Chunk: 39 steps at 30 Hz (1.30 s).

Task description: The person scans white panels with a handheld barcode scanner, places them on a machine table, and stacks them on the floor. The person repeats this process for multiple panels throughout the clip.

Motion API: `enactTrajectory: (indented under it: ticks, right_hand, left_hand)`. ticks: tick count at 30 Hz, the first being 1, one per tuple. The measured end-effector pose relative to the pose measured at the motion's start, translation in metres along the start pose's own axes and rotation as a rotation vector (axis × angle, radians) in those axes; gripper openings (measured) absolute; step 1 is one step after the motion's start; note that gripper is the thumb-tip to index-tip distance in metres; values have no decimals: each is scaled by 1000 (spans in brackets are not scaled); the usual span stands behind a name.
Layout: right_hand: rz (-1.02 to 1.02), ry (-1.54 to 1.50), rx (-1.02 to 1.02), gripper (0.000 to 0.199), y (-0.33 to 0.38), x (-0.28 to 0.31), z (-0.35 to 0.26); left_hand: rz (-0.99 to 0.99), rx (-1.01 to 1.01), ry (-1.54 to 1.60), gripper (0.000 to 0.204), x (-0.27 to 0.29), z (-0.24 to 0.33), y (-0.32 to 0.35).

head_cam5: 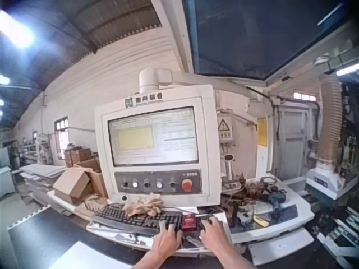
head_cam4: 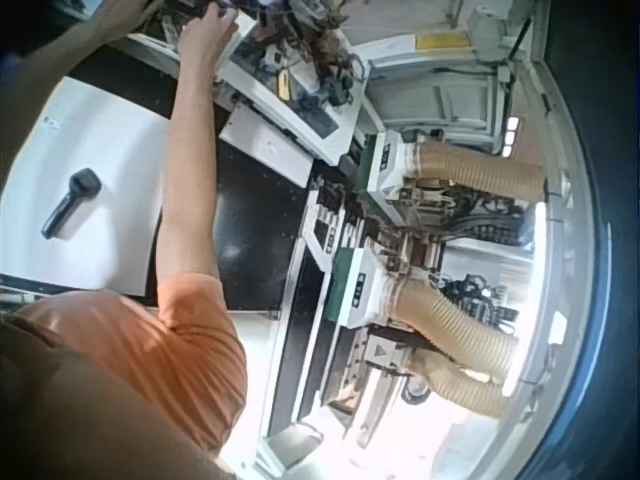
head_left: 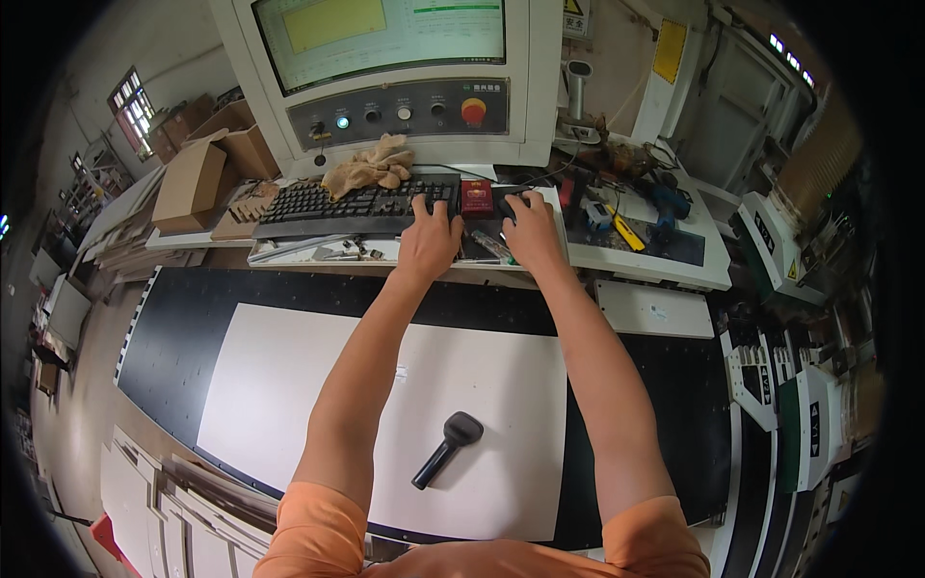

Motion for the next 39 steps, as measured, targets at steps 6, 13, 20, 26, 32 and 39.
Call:
enactTrajectory:
  ticks: [6,13,20,26,32,39]
  right_hand:
    - [-3,-49,23,40,-1,0,-2]
    - [25,-50,25,37,-1,1,-2]
    - [64,-57,41,36,0,1,-2]
    - [84,-58,52,36,0,1,-2]
    - [77,-60,46,36,0,1,-1]
    - [53,-60,31,36,-2,-1,-1]
  left_hand:
    - [59,-146,12,34,2,4,3]
    - [25,-70,35,37,2,3,3]
    - [-4,-16,32,39,2,2,2]
    - [-14,-10,31,40,2,2,2]
    - [-13,-5,31,40,1,1,3]
    - [2,-24,34,40,2,1,2]
Point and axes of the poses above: each hand's wrist, its own y-axis away from the middle knuckle, its own x-axis out of the back of the hand, z = x × y, the point moved 9 cm from there along -y, towards the middle knuckle, and after that the axes turned 14 degrees about y, right-handed, at the moved point
